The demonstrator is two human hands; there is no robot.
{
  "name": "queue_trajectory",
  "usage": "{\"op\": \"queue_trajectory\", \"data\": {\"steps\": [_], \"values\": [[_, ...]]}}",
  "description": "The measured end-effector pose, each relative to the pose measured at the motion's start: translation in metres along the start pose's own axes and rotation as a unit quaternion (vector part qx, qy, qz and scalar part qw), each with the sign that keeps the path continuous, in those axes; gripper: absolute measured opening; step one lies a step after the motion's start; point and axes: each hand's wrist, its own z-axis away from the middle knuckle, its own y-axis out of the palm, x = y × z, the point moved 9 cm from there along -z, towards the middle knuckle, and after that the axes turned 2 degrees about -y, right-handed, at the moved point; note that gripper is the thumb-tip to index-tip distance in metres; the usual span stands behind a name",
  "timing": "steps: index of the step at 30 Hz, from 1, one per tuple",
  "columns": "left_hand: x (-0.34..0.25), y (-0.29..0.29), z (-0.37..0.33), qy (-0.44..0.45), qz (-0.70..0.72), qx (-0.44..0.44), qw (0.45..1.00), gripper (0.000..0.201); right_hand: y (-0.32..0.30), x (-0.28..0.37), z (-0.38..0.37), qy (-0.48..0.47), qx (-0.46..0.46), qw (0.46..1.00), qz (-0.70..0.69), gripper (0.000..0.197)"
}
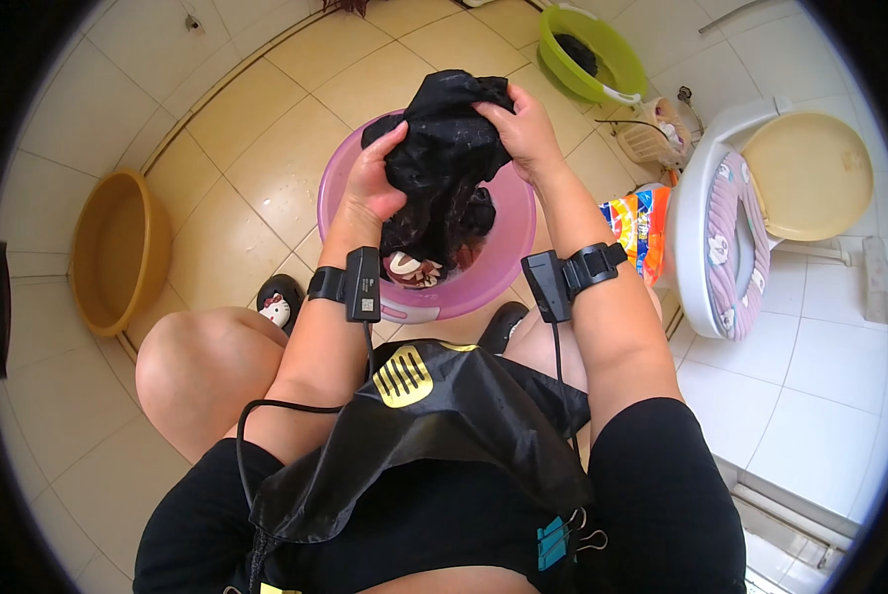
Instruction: Hand washing black clothing in a bucket with detergent in a bathroom.
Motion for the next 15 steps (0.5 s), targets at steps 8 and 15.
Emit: {"op": "queue_trajectory", "data": {"steps": [8,15], "values": [[0.019,-0.043,-0.015,0.083,0.078,0.051,0.992,0.026,0.123,-0.006,0.08,-0.205,0.169,0.804,0.532,0.038],[0.065,-0.037,-0.028,0.054,0.1,-0.238,0.965,0.027,0.022,-0.016,0.017,-0.082,-0.078,0.863,0.493,0.037]]}}
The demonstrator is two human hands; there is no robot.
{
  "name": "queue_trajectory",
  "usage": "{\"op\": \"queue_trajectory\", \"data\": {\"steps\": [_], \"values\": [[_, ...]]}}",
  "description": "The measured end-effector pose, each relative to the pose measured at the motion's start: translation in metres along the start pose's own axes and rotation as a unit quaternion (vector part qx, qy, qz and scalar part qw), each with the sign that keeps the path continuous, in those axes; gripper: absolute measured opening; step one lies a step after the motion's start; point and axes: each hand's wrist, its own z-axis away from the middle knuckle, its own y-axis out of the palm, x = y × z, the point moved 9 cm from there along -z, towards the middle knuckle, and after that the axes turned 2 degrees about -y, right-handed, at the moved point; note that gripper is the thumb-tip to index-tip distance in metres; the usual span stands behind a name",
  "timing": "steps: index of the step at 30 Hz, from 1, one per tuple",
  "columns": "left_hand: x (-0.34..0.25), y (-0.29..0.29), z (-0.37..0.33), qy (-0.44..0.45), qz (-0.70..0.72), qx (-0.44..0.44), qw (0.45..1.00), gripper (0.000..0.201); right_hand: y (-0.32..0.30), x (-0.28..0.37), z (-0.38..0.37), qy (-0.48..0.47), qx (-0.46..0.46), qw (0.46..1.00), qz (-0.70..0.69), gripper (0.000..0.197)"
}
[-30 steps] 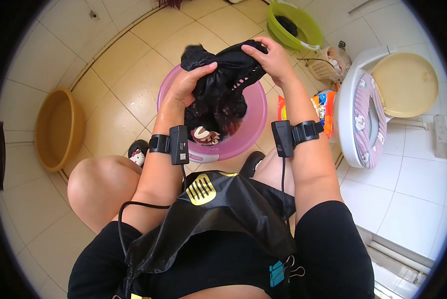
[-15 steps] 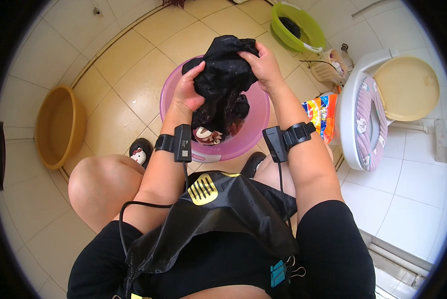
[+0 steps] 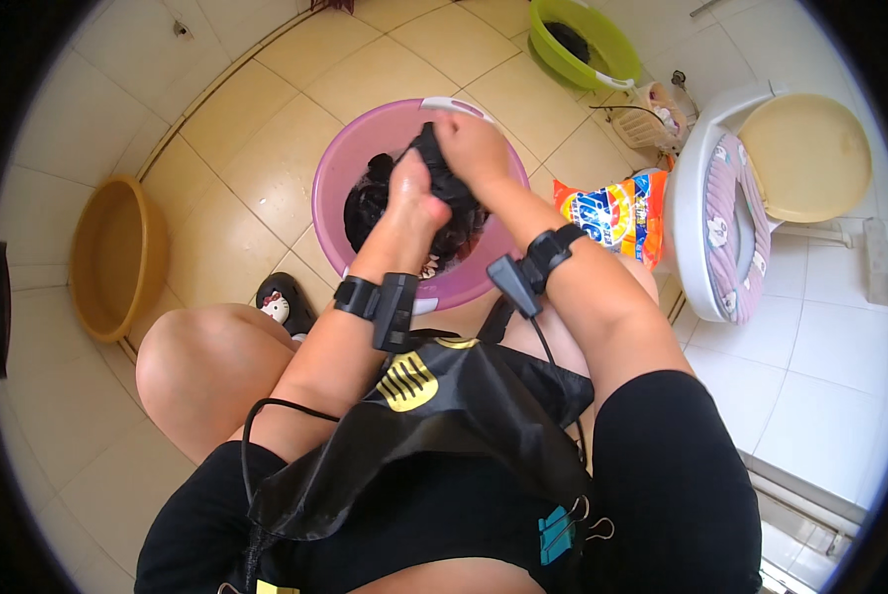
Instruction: Hand washing black clothing in a bucket with detergent in a bathroom.
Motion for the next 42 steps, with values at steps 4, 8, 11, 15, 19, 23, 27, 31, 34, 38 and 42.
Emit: {"op": "queue_trajectory", "data": {"steps": [4,8,11,15,19,23,27,31,34,38,42], "values": [[-0.044,0.011,0.035,0.073,-0.064,0.342,0.935,0.033,0.028,0.083,0.061,-0.204,0.021,0.977,-0.062,0.025],[-0.003,-0.011,0.006,-0.028,-0.044,0.003,0.999,0.031,0.013,0.028,0.015,-0.047,0.006,0.999,0.001,0.034],[-0.001,0.016,0.0,-0.052,-0.063,0.093,0.992,0.03,0.004,-0.022,-0.014,0.008,-0.02,1.0,-0.011,0.035],[-0.056,0.033,0.031,-0.031,-0.059,0.124,0.99,0.033,0.033,0.023,0.001,0.098,0.247,0.745,-0.611,0.054],[-0.1,0.044,0.035,-0.024,-0.032,0.245,0.969,0.036,0.049,0.019,0.03,0.035,0.377,0.829,-0.411,0.067],[-0.089,0.065,0.055,-0.044,-0.036,0.287,0.956,0.031,0.063,0.001,0.064,0.068,0.419,0.885,-0.19,0.066],[-0.09,0.074,0.065,-0.046,-0.016,0.324,0.945,0.03,0.043,0.012,0.022,0.008,0.313,0.922,-0.227,0.056],[-0.082,0.083,0.073,-0.066,-0.032,0.335,0.939,0.028,0.045,-0.002,0.02,0.06,0.344,0.871,-0.347,0.052],[-0.09,0.081,0.074,-0.08,-0.033,0.331,0.94,0.025,0.063,-0.009,0.051,0.082,0.433,0.87,-0.221,0.055],[-0.123,0.056,0.058,0.006,-0.029,0.271,0.962,0.024,0.042,-0.029,0.053,0.076,0.41,0.887,-0.201,0.056],[-0.165,0.034,0.052,0.121,-0.002,0.241,0.963,0.026,-0.011,-0.012,0.029,0.047,0.318,0.869,-0.377,0.047]]}}
